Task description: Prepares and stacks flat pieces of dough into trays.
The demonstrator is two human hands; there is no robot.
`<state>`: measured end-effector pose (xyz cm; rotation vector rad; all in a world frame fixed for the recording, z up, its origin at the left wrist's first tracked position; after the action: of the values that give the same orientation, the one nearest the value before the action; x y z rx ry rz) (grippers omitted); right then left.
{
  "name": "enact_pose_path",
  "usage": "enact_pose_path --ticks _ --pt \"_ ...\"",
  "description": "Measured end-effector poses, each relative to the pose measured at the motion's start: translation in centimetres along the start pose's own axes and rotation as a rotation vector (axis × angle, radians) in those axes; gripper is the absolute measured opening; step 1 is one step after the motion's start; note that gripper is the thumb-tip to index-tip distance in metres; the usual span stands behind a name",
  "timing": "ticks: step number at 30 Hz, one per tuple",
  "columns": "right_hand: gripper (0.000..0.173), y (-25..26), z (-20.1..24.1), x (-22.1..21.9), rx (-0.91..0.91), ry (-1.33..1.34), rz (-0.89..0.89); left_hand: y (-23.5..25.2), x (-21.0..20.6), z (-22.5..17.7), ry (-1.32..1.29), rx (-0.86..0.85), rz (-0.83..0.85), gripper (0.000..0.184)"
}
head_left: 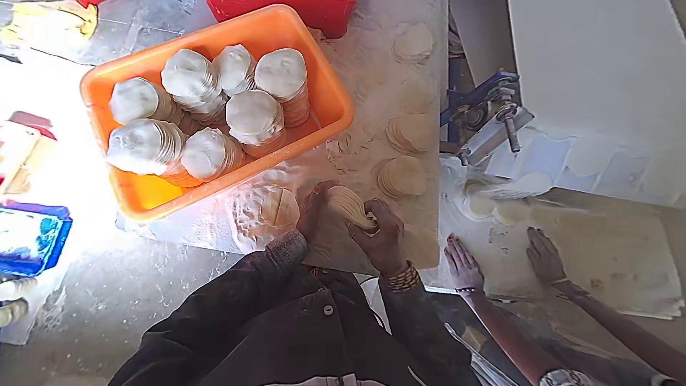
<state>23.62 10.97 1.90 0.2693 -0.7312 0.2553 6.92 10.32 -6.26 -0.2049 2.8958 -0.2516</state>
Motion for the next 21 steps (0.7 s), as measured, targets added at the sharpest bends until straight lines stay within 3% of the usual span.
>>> enact_pose_path --ticks 2,5,10,12,14,16,19,21 --pt "0.052 0.1 0.0 -2.2 -0.138 0.026 0.146 1.0 -1.3 0.5 -0.118 0.039 -0.147 0.062" --pt "0.054 1.9 0.2 -4.1 -0.331 -0.026 0.376 2.0 -1.9 0.7 -0.115 0.024 -0.148 0.060" --pt "0.044 -0.8 -0.6 -2.6 -0.028 0.077 -0.068 1.4 -1.3 1.3 -0.079 -0.002 -0.186 0.057" --pt "0.044 -0.9 -1.2 -3.4 -0.023 0.032 0.004 1.4 -1.6 1.9 -0.092 -0.026 -0.193 0.056" --pt "0.028 0.0 -1.3 -4.8 -0.018 -0.073 0.088 1.6 -2.3 1.5 -0.108 -0.013 -0.224 0.049" --pt "0.026 0.8 -0.7 -4.8 -0.072 -0.035 0.139 1.7 -2.4 1.6 -0.137 -0.053 -0.258 0.048" --pt "0.027 -0.4 -1.0 -3.5 -0.021 0.158 -0.054 1.6 -1.9 2.2 -0.117 -0.121 -0.240 0.053" --pt "0.032 -0.7 -1.3 -3.2 0.157 0.240 -0.155 1.6 -2.2 2.0 -0.114 -0.113 -0.236 0.055"
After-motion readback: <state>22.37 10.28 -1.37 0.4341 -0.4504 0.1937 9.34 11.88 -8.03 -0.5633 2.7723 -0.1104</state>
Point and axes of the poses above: each hand's wrist, its own y-axis towards the middle knuckle, its own x-axis out of the back of the hand, z = x × y, the point moved 1 cm from there along y, towards the middle knuckle, and after that the axes turned 1 degree about y, right-handed, at the moved point
